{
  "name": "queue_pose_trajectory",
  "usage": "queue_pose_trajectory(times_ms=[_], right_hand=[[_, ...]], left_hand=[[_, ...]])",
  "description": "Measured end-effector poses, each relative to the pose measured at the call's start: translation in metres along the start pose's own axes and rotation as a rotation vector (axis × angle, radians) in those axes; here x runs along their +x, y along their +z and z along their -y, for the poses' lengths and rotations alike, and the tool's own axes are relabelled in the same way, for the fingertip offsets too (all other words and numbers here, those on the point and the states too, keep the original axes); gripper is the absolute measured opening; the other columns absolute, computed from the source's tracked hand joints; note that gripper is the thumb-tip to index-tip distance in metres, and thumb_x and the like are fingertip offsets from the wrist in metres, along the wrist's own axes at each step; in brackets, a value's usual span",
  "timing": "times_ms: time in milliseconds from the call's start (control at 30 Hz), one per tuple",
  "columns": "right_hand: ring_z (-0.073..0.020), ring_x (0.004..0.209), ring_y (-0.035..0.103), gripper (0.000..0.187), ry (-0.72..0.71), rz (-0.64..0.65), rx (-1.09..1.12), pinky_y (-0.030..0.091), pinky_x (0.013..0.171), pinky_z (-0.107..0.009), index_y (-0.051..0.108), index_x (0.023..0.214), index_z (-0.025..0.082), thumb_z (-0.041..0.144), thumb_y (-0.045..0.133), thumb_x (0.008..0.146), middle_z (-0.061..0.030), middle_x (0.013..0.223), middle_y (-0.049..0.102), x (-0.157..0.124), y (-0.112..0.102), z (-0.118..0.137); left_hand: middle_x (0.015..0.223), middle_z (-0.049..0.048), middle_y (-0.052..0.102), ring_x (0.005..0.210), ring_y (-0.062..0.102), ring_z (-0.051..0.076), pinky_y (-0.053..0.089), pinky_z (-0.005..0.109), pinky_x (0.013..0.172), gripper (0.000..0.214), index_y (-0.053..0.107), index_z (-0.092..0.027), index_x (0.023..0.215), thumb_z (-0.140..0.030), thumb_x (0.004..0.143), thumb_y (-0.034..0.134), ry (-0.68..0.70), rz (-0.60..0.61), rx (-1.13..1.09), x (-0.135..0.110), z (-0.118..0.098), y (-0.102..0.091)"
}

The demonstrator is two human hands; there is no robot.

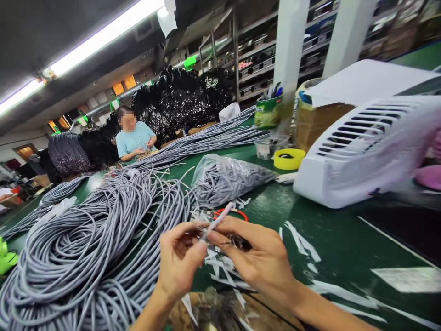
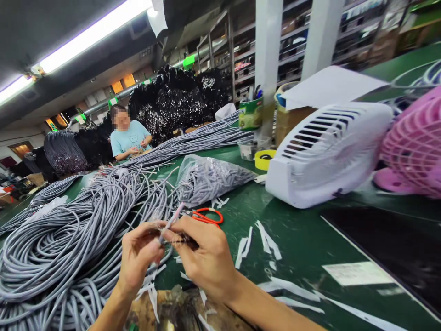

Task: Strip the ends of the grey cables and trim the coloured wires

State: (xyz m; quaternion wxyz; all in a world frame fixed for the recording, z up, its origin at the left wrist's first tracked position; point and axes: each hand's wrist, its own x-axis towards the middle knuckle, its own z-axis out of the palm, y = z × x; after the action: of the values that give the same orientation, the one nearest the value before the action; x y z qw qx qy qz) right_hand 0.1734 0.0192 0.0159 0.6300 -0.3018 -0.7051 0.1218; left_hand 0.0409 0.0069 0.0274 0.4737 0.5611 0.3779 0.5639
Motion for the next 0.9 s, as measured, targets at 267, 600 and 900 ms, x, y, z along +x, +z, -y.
queue_pose_trajectory(times_ms=[267, 600, 900], right_hand=[[-0.0097, 0.043, 0.05, 0.019, -0.014, -0.023, -0.056, 0.04, 0.044, -0.021, 0.053, 0.065, 0.02, 0.018, 0.045, 0.082, 0.0013, 0.052, 0.055, 0.002, 0.001, -0.001], [-0.0093, 0.04, 0.047, 0.018, -0.284, 0.012, -0.116, 0.036, 0.042, -0.021, 0.051, 0.061, 0.021, 0.01, 0.045, 0.075, 0.0034, 0.046, 0.051, -0.009, 0.011, 0.005], [-0.0105, 0.038, 0.049, 0.019, -0.381, 0.131, -0.02, 0.04, 0.043, -0.023, 0.05, 0.056, 0.023, 0.009, 0.046, 0.069, 0.0027, 0.042, 0.052, -0.016, 0.005, 0.014]], left_hand=[[0.052, -0.002, 0.046, 0.041, 0.031, 0.004, 0.027, 0.017, 0.038, 0.041, 0.068, -0.01, 0.08, -0.046, 0.061, 0.07, -0.044, -0.02, 0.028, 0.0, -0.004, 0.008], [0.052, -0.004, 0.048, 0.037, 0.025, 0.0, 0.016, 0.015, 0.036, 0.039, 0.061, -0.01, 0.078, -0.042, 0.059, 0.073, -0.032, -0.218, -0.14, 0.01, -0.002, -0.006], [0.051, -0.0058, 0.046, 0.036, 0.023, -0.001, 0.016, 0.013, 0.034, 0.035, 0.058, -0.01, 0.069, -0.04, 0.058, 0.074, -0.02, -0.28, -0.113, 0.017, -0.002, -0.009]])
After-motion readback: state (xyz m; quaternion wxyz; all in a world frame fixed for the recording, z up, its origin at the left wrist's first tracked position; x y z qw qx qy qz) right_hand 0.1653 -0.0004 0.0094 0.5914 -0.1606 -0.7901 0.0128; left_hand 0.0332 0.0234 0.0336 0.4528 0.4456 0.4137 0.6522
